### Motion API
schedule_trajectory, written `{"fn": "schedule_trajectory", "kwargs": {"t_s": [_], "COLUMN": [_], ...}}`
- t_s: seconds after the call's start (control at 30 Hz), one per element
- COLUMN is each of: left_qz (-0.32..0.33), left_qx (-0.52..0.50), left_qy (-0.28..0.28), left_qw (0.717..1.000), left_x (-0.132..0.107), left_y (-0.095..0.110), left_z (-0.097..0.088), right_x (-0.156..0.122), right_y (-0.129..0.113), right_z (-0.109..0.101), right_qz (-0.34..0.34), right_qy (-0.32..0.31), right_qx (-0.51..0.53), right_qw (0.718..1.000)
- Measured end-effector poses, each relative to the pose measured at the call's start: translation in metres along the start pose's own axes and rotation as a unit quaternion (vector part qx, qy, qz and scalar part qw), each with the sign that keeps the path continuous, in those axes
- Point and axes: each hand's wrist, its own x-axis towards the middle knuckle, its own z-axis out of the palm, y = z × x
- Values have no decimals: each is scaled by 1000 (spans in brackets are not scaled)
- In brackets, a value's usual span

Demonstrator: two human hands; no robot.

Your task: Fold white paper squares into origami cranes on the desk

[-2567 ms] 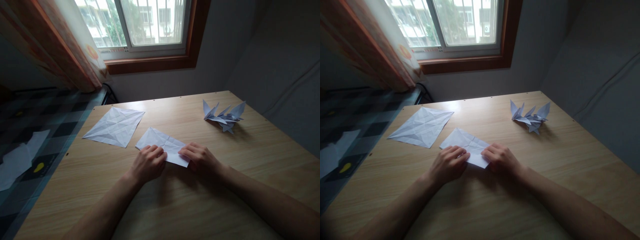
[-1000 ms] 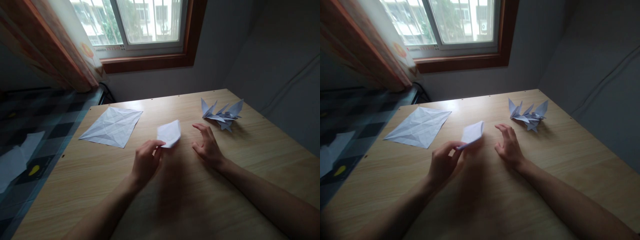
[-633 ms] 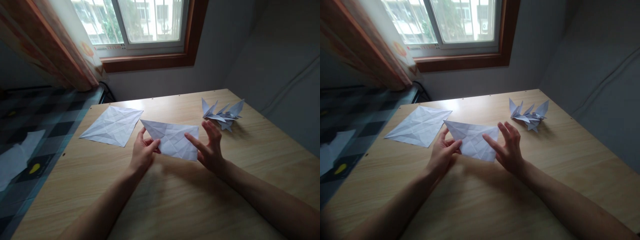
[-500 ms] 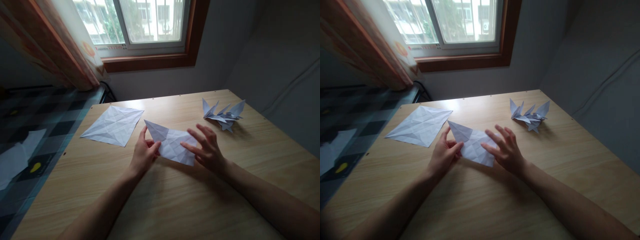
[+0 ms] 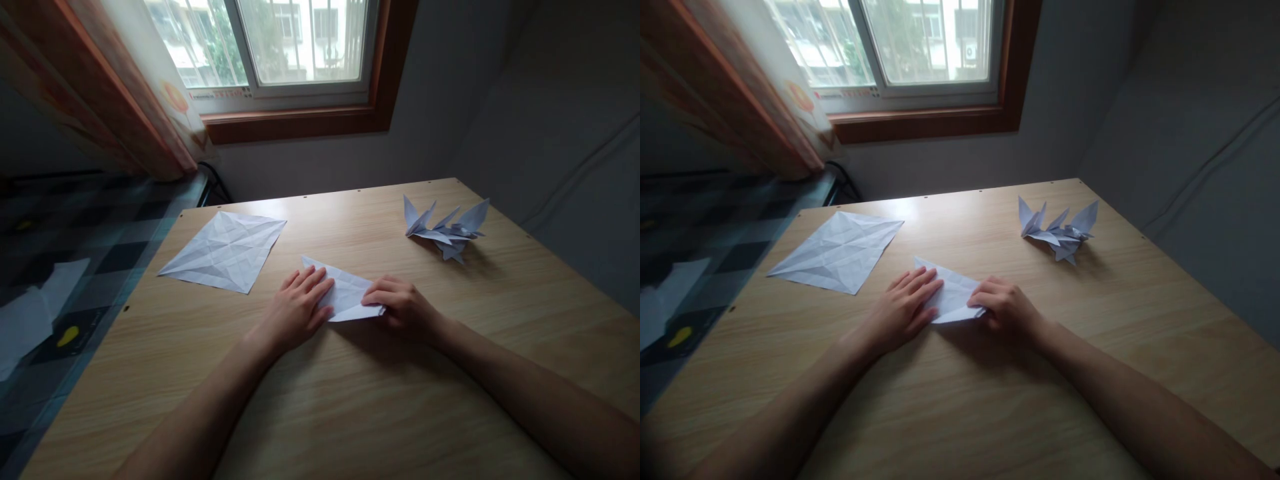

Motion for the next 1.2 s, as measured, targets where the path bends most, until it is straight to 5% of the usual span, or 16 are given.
{"fn": "schedule_trajectory", "kwargs": {"t_s": [0.23,0.47,0.73,1.2], "left_qz": [8,2,17,64], "left_qx": [-2,-7,41,89], "left_qy": [-9,23,-5,-3], "left_qw": [1000,1000,999,994], "left_x": [0,0,0,1], "left_y": [6,11,14,22], "left_z": [-4,0,0,-9], "right_x": [5,6,6,-14], "right_y": [-3,1,-1,52], "right_z": [1,7,7,-28], "right_qz": [183,144,139,131], "right_qy": [54,-7,-31,-31], "right_qx": [4,-57,-119,11], "right_qw": [982,988,983,991]}}
